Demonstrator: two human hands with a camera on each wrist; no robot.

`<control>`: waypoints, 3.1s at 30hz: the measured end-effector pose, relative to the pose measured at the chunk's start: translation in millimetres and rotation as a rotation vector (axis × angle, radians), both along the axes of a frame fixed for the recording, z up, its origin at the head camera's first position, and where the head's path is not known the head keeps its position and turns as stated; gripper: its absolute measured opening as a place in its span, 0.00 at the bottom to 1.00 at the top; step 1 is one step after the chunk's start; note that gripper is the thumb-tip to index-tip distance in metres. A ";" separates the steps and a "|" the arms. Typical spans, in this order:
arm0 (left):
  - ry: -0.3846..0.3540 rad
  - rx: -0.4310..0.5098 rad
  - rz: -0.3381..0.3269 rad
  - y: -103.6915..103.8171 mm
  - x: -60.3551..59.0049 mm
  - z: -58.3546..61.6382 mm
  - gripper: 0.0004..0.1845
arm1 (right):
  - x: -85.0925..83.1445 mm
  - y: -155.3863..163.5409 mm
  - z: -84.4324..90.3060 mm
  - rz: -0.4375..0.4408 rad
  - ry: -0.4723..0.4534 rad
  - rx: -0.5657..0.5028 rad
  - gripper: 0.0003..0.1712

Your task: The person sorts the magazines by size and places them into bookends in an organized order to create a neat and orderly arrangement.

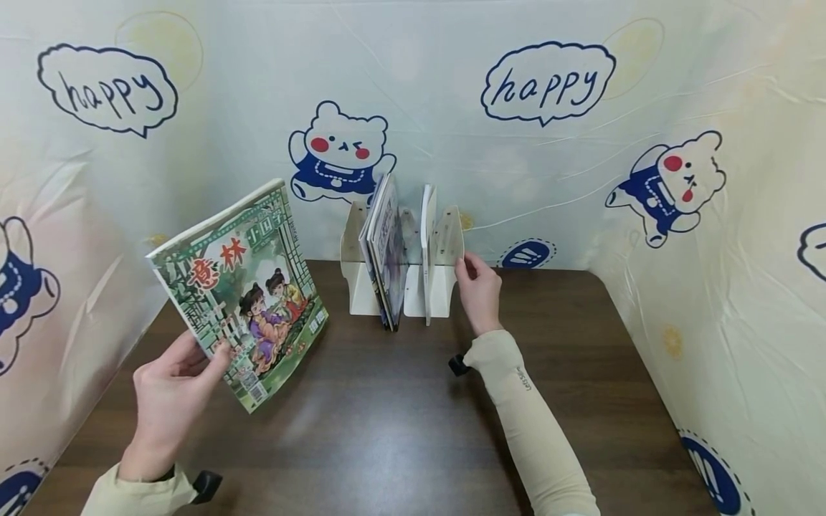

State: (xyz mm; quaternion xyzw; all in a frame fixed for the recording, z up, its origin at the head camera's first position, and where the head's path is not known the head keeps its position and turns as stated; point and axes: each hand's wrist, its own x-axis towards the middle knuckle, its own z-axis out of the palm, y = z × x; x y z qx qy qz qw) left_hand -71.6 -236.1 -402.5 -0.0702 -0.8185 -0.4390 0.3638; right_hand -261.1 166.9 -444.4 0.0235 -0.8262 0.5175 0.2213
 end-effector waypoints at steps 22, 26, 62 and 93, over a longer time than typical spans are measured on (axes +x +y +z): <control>0.031 -0.015 -0.097 23.2 4.4 5.9 0.25 | -5.4 0.6 -3.5 -0.026 0.025 0.013 0.17; 0.030 -0.015 -0.112 27.3 5.0 4.8 0.26 | -5.1 0.5 -3.2 -0.023 0.014 0.015 0.17; 0.136 -0.062 -0.196 76.0 -41.8 -14.7 0.29 | -2.5 0.2 -1.0 -0.025 0.005 0.014 0.17; 0.193 -0.064 -0.124 103.9 -107.0 -60.1 0.31 | -0.8 -0.6 0.6 -0.023 -0.009 0.016 0.18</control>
